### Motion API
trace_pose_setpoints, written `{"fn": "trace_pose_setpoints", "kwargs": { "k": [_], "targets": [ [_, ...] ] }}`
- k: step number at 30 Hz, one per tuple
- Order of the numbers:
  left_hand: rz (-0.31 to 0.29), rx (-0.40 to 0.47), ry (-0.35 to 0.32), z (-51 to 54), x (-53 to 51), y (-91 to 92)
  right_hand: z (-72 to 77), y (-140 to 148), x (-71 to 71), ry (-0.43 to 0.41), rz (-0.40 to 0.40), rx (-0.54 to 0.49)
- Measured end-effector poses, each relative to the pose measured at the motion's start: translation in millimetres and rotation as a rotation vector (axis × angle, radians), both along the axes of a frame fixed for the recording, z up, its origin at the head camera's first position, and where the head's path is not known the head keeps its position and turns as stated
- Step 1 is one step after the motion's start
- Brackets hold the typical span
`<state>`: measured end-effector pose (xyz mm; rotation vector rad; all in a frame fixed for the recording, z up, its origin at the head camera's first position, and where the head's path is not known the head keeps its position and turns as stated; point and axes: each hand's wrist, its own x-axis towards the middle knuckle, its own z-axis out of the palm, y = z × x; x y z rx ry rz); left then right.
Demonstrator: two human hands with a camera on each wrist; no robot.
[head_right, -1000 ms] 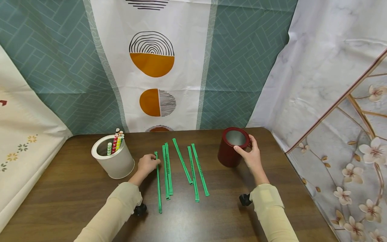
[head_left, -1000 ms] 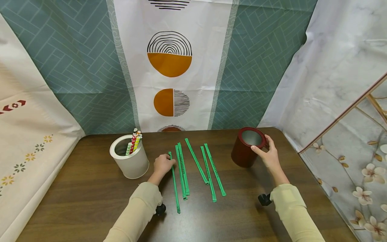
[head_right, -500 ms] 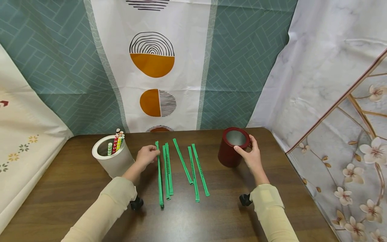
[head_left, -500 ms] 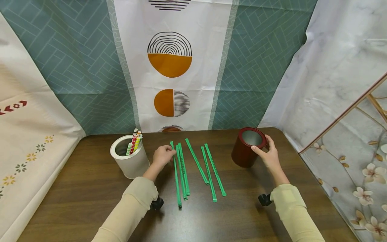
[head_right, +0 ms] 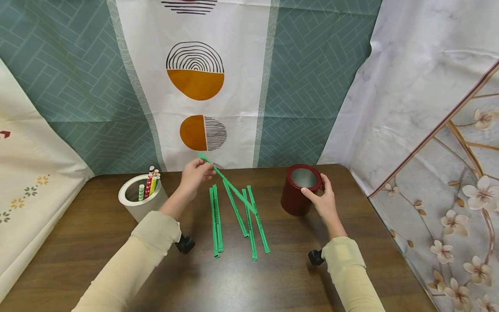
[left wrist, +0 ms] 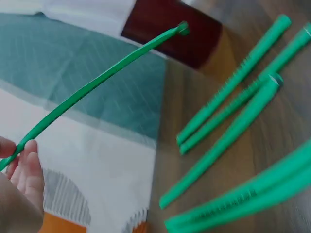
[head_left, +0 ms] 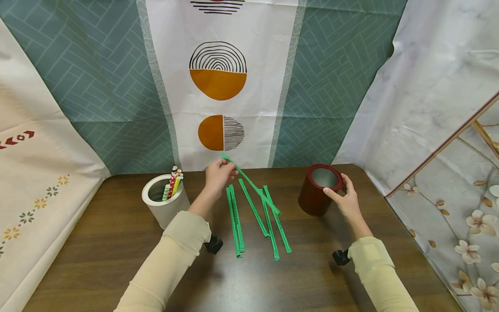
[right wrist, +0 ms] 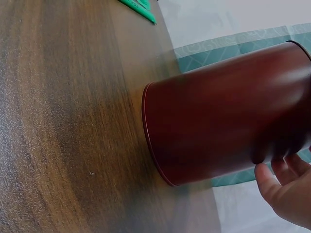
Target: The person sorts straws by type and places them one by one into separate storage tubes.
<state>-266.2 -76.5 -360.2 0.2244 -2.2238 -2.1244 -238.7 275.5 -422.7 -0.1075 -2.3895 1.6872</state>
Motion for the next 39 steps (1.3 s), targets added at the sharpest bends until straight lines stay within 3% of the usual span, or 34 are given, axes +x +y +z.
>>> {"fn": "trace_pose_setpoints", "kwargs": {
  "k": [7,13,19,23,39],
  "targets": [
    [0.041,0.184,0.103,16.4,-1.6,27.9,-0.7,2,0.1,-0.003,0.018,0.007],
    [0.080,0.305,0.139,20.1,-2.3,50.4,-0.7,1,-0.6,-0.007,0.005,0.009],
    [0.109,0.361,0.173,20.8,-2.9,71.0,-2.1,1,-1.8,0.002,-0.003,-0.002],
    [0.110,0.341,0.186,18.6,-3.7,84.5,-3.3,2,-1.9,0.004,0.001,-0.007],
    [0.000,-0.029,0.301,10.4,6.0,125.3,-1.8,1,0.1,-0.006,0.008,0.009]
  ]
}}
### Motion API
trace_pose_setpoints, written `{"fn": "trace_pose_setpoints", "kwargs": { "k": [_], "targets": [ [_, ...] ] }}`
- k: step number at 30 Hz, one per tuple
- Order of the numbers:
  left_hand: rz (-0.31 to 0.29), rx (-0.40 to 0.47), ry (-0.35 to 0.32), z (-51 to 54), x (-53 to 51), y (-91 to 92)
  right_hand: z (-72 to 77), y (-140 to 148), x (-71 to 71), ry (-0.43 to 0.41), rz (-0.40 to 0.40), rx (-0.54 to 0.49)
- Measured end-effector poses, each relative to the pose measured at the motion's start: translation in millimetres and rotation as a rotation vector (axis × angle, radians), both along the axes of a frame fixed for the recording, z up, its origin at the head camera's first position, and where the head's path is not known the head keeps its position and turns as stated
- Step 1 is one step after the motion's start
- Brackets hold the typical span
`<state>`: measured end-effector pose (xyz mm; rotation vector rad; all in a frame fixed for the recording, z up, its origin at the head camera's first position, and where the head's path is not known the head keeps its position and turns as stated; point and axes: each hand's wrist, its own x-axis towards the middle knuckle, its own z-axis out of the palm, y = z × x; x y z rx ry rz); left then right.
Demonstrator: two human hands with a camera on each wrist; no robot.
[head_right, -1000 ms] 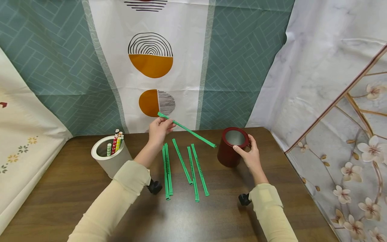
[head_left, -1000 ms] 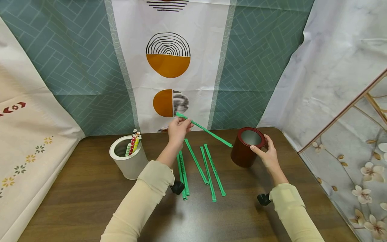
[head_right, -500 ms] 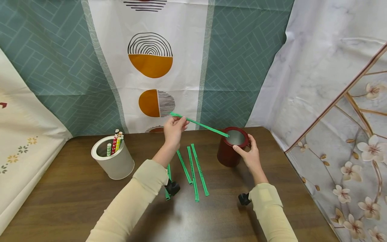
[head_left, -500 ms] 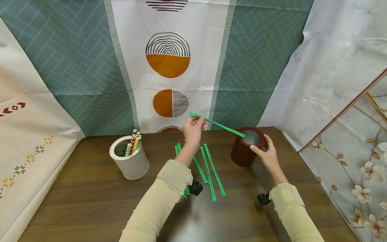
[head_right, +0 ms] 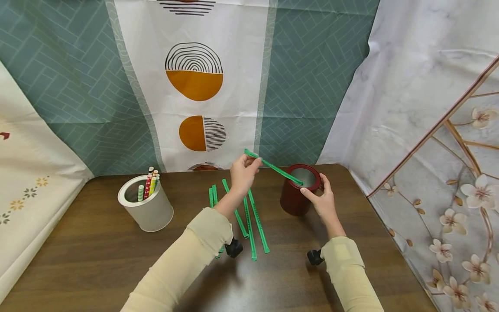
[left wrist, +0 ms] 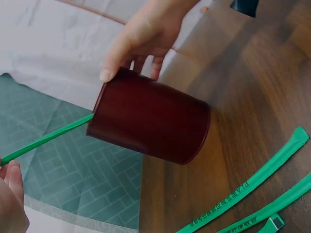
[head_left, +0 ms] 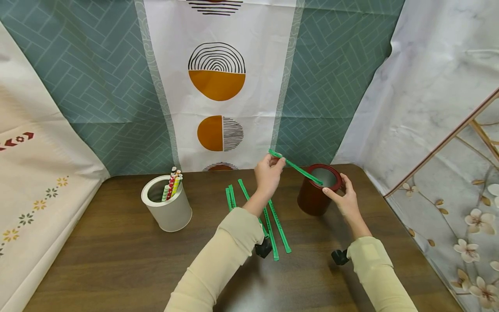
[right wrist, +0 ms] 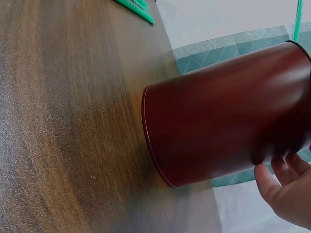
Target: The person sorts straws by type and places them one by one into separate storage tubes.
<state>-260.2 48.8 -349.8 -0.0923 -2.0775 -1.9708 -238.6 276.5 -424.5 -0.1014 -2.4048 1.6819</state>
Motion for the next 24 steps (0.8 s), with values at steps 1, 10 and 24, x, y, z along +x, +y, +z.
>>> {"fn": "trace_pose_setpoints", "kwargs": {
  "k": [1,10,24],
  "targets": [
    [0.001,-0.019,-0.001,-0.5,-0.1,1.7,-0.2,0,-0.3,-0.002,0.001,-0.004],
    [-0.023,-0.172,-0.025,-3.6,1.4,13.3,1.0,0,0.0,-0.002,-0.001,-0.002],
    [-0.190,-0.338,-0.155,-36.4,-3.0,-20.2,0.1,-1,0.2,0.019,-0.007,-0.010]
  ]
}}
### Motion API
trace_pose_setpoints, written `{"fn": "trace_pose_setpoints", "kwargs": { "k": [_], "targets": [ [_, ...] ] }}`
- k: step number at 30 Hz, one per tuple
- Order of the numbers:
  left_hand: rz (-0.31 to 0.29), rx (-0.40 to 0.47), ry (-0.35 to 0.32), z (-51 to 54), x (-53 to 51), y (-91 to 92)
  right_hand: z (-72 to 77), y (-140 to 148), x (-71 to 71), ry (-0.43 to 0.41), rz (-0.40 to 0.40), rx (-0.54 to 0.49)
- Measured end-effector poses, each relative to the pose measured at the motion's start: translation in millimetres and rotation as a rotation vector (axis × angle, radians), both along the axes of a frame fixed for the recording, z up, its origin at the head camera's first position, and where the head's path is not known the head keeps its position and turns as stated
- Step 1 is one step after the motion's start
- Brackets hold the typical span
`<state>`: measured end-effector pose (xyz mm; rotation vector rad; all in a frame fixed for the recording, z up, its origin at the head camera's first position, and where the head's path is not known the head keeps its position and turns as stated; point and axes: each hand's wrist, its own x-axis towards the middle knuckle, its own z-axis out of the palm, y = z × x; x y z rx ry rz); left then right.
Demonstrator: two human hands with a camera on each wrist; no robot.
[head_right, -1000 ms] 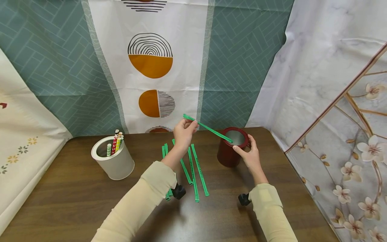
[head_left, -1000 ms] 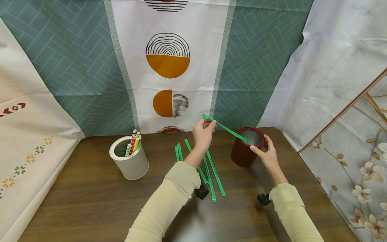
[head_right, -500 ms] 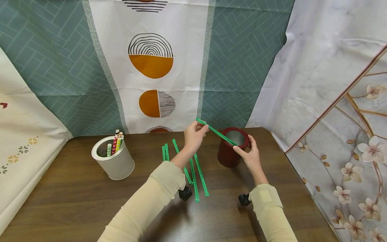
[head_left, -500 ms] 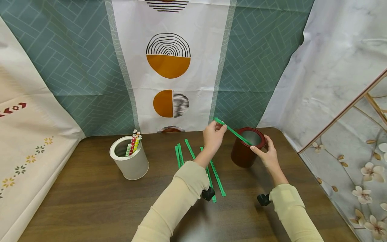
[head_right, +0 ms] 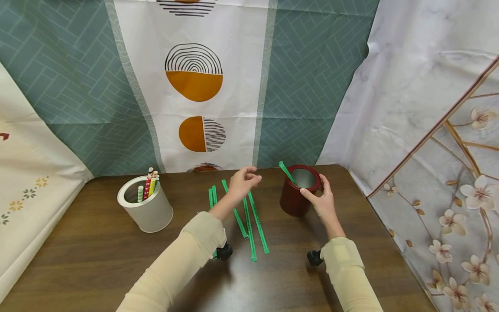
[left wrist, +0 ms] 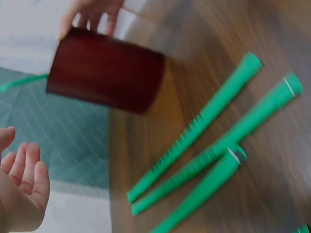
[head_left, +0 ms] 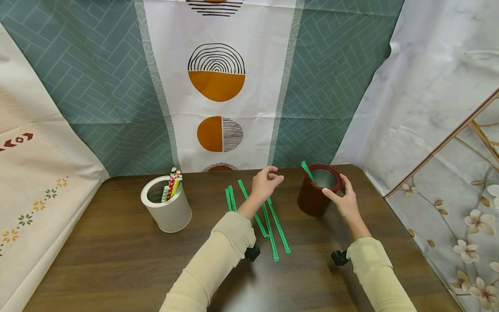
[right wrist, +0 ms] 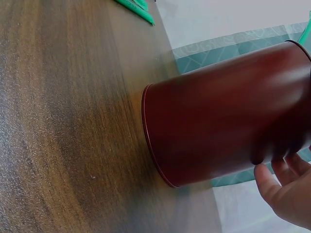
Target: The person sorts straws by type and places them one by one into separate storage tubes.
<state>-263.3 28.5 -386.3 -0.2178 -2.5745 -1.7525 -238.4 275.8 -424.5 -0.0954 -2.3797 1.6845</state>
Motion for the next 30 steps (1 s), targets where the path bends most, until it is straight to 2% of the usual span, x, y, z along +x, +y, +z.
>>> {"fn": "trace_pose_setpoints", "kwargs": {
  "k": [7,18,25,30],
  "targets": [
    [0.080,-0.101,0.021,-22.2,-4.7,-31.2,-0.9,0,-0.5,-0.001,0.000,-0.009],
    [0.201,-0.198,-0.008,-57.6,-6.1,-70.9,-0.1,0,0.4,0.006,-0.005,-0.010],
    [0.222,-0.266,-0.024,-75.7,-1.6,-90.8,0.0,0,0.5,0.006,-0.006,-0.009],
    [0.251,-0.359,-0.019,-87.7,1.8,-103.1,-0.3,0,-0.2,-0.004,-0.006,-0.007]
  ]
}}
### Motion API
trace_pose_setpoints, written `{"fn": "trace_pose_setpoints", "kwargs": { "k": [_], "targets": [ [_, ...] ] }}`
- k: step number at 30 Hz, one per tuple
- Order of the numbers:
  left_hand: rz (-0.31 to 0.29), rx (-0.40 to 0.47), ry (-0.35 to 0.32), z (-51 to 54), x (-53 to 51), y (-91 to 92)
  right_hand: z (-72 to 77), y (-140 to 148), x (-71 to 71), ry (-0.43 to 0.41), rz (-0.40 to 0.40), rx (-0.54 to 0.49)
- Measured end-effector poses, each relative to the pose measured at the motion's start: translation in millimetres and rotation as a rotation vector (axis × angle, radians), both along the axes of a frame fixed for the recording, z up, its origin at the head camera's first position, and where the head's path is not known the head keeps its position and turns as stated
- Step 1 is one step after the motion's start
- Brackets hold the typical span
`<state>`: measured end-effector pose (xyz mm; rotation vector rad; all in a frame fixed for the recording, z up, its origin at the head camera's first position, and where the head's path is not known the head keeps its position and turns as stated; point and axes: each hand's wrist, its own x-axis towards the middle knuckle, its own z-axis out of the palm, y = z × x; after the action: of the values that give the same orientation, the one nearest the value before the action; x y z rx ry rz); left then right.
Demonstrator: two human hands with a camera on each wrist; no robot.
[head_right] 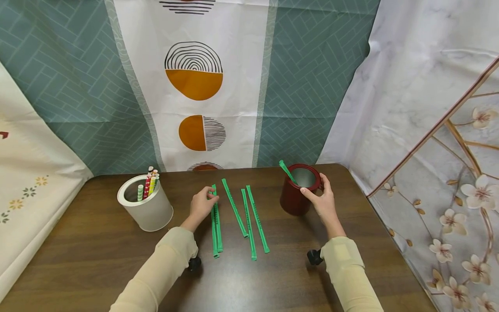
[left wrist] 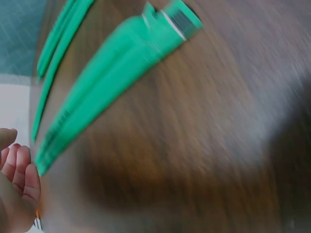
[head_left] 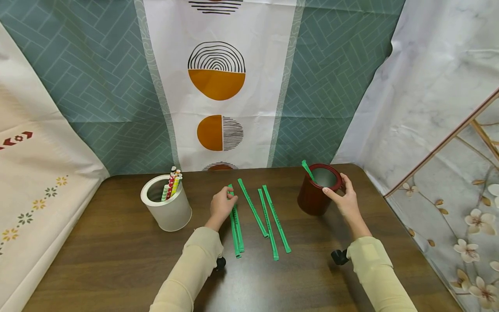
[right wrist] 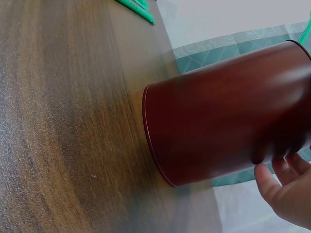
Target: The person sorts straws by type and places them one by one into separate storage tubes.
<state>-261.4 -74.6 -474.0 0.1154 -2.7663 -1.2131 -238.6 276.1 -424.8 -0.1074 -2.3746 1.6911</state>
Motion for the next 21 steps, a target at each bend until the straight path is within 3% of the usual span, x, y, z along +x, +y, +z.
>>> {"fn": "trace_pose_setpoints", "kwargs": {
  "k": [7,15,21],
  "targets": [
    [0.050,-0.125,-0.026,-11.2,-0.6,-10.6,0.4,0,0.1,-0.003,0.005,-0.006],
    [0.042,-0.200,-0.084,-15.9,1.0,-12.1,-2.3,1,-1.4,0.012,-0.005,-0.001],
    [0.016,-0.266,-0.092,-16.6,2.6,-11.1,-3.7,2,-2.0,0.016,-0.010,-0.003]
  ]
}}
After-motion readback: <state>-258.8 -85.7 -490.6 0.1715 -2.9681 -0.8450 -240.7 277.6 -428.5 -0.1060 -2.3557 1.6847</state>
